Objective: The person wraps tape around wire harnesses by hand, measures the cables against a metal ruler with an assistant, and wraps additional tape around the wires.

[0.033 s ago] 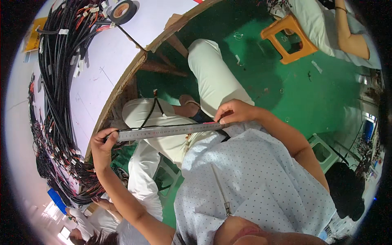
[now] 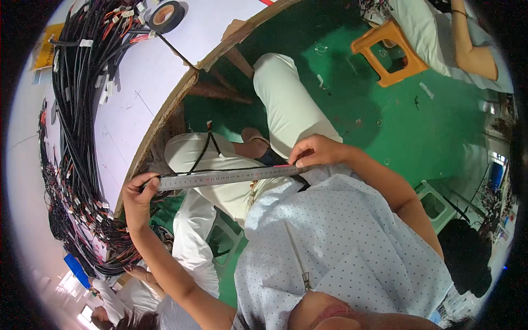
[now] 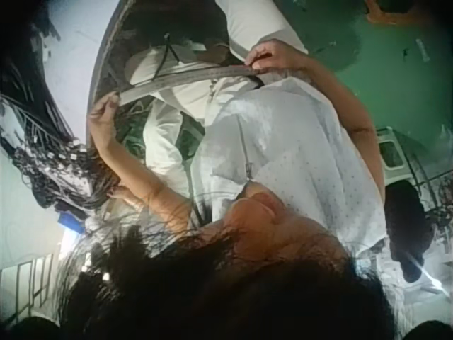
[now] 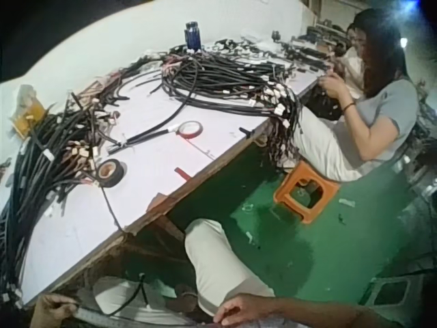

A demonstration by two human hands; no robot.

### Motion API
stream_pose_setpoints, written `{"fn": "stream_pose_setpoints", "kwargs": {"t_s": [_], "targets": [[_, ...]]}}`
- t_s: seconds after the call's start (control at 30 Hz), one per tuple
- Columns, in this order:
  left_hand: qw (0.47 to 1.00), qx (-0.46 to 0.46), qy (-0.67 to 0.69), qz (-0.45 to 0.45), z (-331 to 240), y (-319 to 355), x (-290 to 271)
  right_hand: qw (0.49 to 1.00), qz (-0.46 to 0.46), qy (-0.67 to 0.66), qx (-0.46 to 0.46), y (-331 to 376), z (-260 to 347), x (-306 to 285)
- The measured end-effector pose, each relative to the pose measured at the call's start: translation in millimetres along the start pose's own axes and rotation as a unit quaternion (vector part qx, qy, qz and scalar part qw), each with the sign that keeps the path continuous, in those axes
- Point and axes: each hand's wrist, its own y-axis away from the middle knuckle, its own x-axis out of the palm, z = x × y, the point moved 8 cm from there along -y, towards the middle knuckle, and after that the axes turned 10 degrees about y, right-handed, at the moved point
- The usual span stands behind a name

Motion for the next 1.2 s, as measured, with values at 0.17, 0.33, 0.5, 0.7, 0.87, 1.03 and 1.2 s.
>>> {"fn": "stream_pose_setpoints", "kwargs": {"t_s": [0.17,0.33,0.5,0.7,0.87,1.03,1.2], "targets": [[1.0,0.007,-0.001,0.008,3,1,-1,1.0,0.0,-0.027,-0.007,0,-4,2],[1.0,0.021,0.007,0.01,2,2,1,0.998,-0.025,-0.063,0.002,3,-7,2],[1.0,0.021,0.012,0.002,1,3,0,0.999,-0.037,-0.019,-0.007,4,3,0],[1.0,0.02,0.016,-0.002,-2,6,4,0.999,-0.045,-0.005,-0.014,8,1,-1],[1.0,0.015,0.023,0.0,0,8,5,0.998,-0.048,-0.031,0.003,9,-4,1],[1.0,0.018,0.024,-0.003,3,9,2,0.998,-0.044,-0.038,-0.004,7,-6,3],[1.0,0.014,0.019,-0.013,4,7,1,0.998,-0.045,-0.04,-0.005,4,-7,1]]}}
